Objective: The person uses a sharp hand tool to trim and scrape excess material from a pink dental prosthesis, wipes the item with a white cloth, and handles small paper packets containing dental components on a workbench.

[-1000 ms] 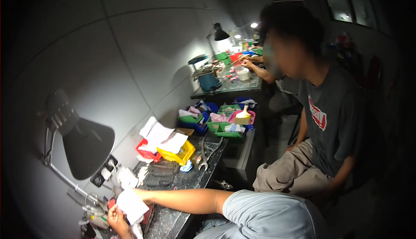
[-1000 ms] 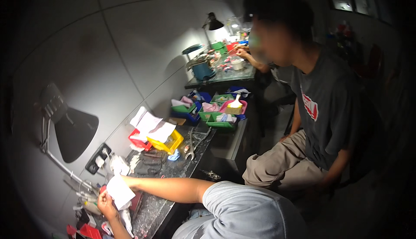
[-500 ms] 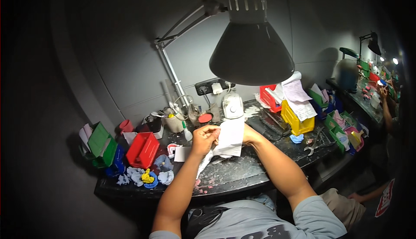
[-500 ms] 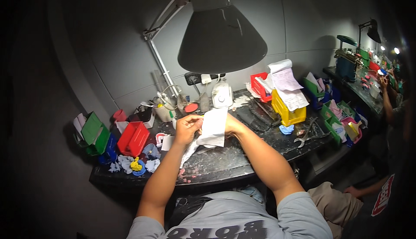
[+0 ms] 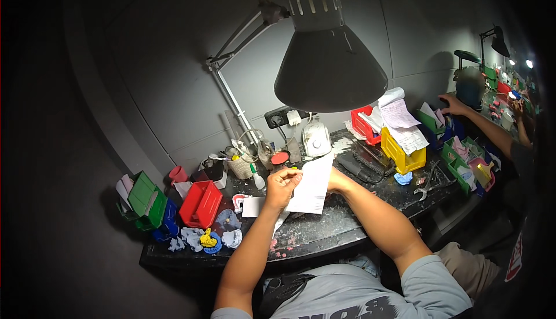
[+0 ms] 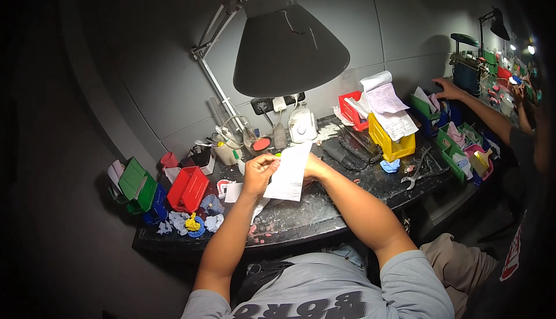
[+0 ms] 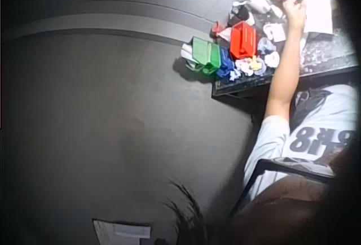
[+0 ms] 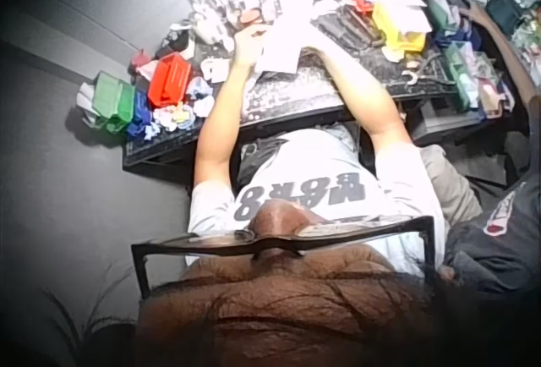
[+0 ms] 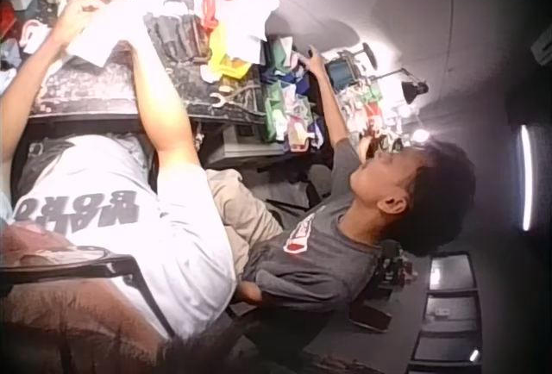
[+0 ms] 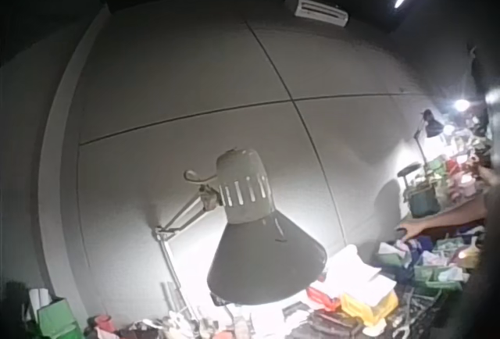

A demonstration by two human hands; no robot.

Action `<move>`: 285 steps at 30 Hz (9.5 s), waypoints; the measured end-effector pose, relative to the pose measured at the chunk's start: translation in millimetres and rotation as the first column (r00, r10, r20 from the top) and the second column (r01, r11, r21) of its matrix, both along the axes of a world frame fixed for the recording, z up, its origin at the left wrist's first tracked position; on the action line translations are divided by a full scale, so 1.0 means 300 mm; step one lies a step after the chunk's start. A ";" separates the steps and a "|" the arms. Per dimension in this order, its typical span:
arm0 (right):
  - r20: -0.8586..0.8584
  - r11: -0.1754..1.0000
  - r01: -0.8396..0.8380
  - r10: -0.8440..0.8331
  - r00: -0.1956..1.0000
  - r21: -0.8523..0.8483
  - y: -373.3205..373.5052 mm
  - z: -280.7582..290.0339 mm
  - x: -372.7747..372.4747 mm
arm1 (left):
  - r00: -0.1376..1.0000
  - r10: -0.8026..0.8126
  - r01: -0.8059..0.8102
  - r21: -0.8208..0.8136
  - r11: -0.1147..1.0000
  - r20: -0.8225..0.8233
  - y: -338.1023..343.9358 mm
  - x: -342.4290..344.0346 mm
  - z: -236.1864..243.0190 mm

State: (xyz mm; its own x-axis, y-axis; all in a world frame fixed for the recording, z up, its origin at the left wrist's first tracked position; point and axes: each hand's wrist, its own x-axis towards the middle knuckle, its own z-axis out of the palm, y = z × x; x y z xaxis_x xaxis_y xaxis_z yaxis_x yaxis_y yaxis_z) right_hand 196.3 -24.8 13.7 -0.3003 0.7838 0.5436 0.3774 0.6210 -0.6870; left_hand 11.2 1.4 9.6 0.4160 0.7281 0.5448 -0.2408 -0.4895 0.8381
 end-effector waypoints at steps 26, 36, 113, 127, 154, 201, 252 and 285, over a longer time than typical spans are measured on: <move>-0.202 0.993 0.016 -0.040 0.979 -0.119 -0.003 0.037 -0.039 | 0.994 0.070 -0.058 -0.147 0.987 0.080 0.032 -0.007 -0.011; -0.345 0.967 -0.109 0.024 0.938 -0.230 -0.016 0.060 -0.034 | 0.995 0.066 -0.057 -0.118 0.991 0.069 0.033 -0.013 -0.012; -0.283 0.940 -0.159 0.071 0.956 -0.302 -0.039 0.063 -0.018 | 0.993 -0.110 0.107 -0.073 0.992 -0.043 0.017 -0.037 0.027; -0.450 0.955 0.282 -0.291 0.844 -0.090 0.001 0.107 0.068 | 0.894 0.172 -0.151 -0.084 0.985 0.414 0.084 -0.136 0.088; -0.374 0.941 0.337 -0.307 0.875 0.015 0.012 0.085 0.063 | 0.874 0.007 0.052 -0.109 0.993 0.485 0.060 -0.131 0.109; -0.411 0.973 -0.143 0.057 0.910 -0.182 -0.025 0.082 0.002 | 0.994 -0.090 0.098 -0.146 0.984 0.058 0.014 -0.034 0.040; -0.597 0.966 -0.241 0.137 0.790 -0.096 0.033 0.005 -0.188 | 0.873 0.488 -0.463 0.290 0.838 -0.017 0.033 -0.066 -0.016; -0.722 0.883 -0.437 0.190 0.665 -0.170 0.150 -0.105 0.011 | 0.934 0.354 -0.358 0.153 0.921 0.052 -0.001 0.047 -0.012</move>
State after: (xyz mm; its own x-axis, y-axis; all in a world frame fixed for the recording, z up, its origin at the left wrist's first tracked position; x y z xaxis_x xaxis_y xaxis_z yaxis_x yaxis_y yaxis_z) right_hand 199.5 20.3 -18.0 -0.2126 0.8683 0.4482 -0.4367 0.3259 -0.8385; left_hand 25.4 1.0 5.8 0.1316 0.7301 0.6706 -0.0445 -0.6715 0.7397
